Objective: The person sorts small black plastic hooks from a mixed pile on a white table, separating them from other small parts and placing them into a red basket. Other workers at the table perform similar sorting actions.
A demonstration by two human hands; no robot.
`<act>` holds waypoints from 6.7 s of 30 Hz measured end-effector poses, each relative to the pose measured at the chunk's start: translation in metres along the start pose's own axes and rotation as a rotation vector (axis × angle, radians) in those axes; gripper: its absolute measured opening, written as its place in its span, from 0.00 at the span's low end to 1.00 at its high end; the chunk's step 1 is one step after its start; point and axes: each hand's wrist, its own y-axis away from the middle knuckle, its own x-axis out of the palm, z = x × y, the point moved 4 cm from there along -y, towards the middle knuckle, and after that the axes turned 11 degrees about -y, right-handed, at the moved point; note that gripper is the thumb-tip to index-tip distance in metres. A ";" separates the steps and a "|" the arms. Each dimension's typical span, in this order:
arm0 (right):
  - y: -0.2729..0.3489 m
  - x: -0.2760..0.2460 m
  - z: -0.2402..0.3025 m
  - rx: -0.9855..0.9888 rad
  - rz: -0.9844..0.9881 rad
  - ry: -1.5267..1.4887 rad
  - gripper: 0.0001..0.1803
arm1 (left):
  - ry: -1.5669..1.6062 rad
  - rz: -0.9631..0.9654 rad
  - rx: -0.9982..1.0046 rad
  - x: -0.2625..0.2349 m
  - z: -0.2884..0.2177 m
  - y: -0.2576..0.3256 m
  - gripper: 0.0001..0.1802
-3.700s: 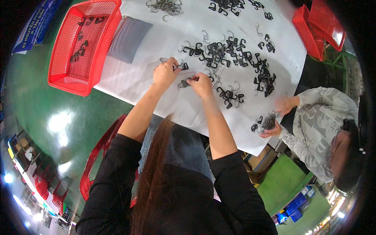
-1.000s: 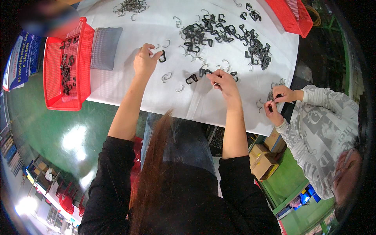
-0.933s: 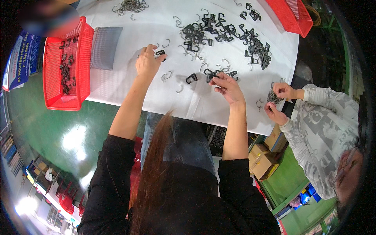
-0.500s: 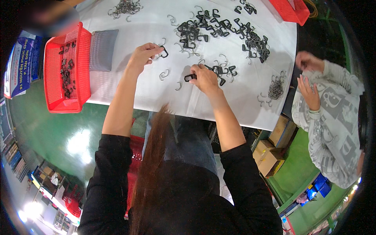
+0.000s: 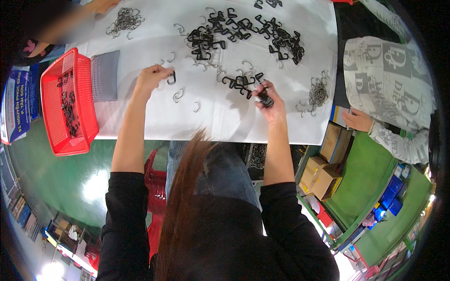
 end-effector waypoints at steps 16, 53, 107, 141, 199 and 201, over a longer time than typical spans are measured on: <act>-0.052 -0.004 0.064 -0.231 -0.324 1.194 0.14 | -0.109 -0.107 0.042 0.039 -0.044 -0.008 0.13; -0.069 0.028 0.005 -0.317 -0.141 1.765 0.14 | 0.128 0.534 0.145 0.117 -0.091 0.024 0.10; -0.027 0.009 -0.025 0.092 -0.301 1.064 0.17 | 0.731 -0.056 -0.161 -0.031 -0.002 0.112 0.11; -0.137 0.147 -0.041 -0.563 -0.257 1.385 0.24 | -0.234 -0.598 0.507 -0.080 -0.073 -0.017 0.18; -0.082 0.152 -0.060 0.182 0.286 0.599 0.12 | -0.307 -0.708 0.067 -0.005 -0.043 -0.006 0.15; -0.070 0.142 -0.043 0.177 0.263 0.383 0.11 | -0.411 -0.704 0.057 0.006 -0.048 -0.008 0.15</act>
